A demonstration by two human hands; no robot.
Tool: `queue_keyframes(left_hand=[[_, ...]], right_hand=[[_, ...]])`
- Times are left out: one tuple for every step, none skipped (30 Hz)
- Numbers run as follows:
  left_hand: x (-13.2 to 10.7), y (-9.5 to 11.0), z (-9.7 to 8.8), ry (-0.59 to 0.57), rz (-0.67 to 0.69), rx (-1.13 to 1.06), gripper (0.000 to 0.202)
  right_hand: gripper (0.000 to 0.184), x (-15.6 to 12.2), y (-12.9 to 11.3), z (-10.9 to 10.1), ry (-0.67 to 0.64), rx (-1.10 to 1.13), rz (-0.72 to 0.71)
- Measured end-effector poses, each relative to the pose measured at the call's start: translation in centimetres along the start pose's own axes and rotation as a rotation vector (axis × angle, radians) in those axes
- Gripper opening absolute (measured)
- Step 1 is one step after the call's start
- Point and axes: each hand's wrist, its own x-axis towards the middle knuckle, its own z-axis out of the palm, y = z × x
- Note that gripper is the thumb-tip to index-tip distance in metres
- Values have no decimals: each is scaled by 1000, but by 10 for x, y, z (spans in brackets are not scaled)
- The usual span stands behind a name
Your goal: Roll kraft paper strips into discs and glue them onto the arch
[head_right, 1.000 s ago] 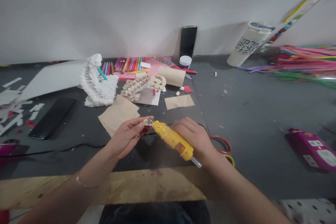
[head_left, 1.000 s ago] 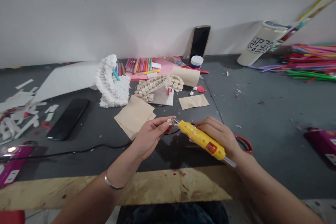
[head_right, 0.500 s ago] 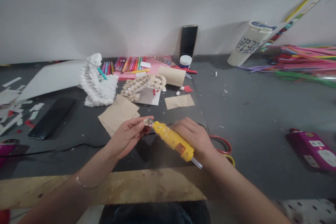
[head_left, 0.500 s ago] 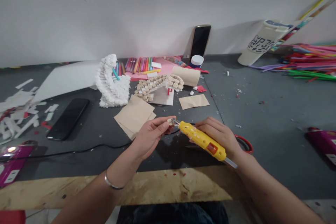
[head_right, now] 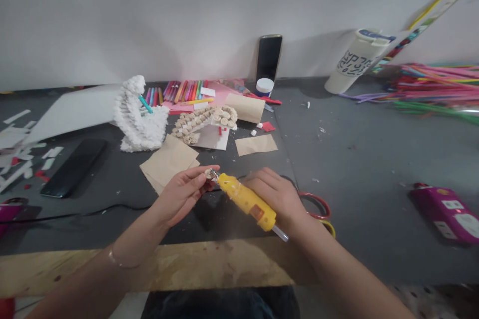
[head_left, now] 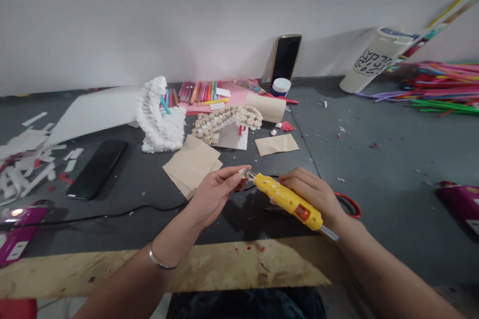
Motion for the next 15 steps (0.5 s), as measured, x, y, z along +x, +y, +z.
queue_keyframes(left_hand=[[0, 0, 0, 0, 2, -3, 33], [0, -1, 0, 1, 3, -5, 33], [1, -1, -1, 3, 3, -6, 33], [1, -1, -1, 6, 4, -5, 33], [1, -1, -2, 11, 3, -4, 34], [2, -2, -3, 18, 3, -2, 34], [2, -2, -4, 26, 4, 2, 34], [3, -2, -4, 34, 9, 7, 34], [4, -3, -5, 43, 16, 13, 34], [4, -3, -5, 52, 24, 21, 34], [4, -3, -5, 61, 30, 29, 34], [5, -2, -5, 70, 35, 34, 34], [5, -2, -5, 77, 36, 33, 33], [5, -2, -4, 81, 35, 28, 33], [5, -2, -4, 82, 32, 18, 33]], right_hand=[[13, 1, -1, 0, -1, 2, 4], [14, 1, -1, 0, -2, 5, 8], [15, 1, -1, 0, -3, 7, 9], [15, 1, -2, 0, -2, 8, 6], [15, 2, -2, 0, -4, 8, 0], [15, 2, -2, 0, -7, 7, -9], [14, 1, -2, 0, -7, 3, -15], [14, 1, -3, -1, -7, -4, -18], [14, 1, -3, -2, -6, -13, -15], [13, 1, -3, -3, 0, -25, -9], [13, 1, -4, -4, 13, -39, -1], [12, 1, -4, -5, 30, -53, 5], [12, 1, -4, -6, 48, -64, 9], [12, 1, -4, -6, 66, -72, 8], [13, 1, -4, -7, 80, -77, 9]])
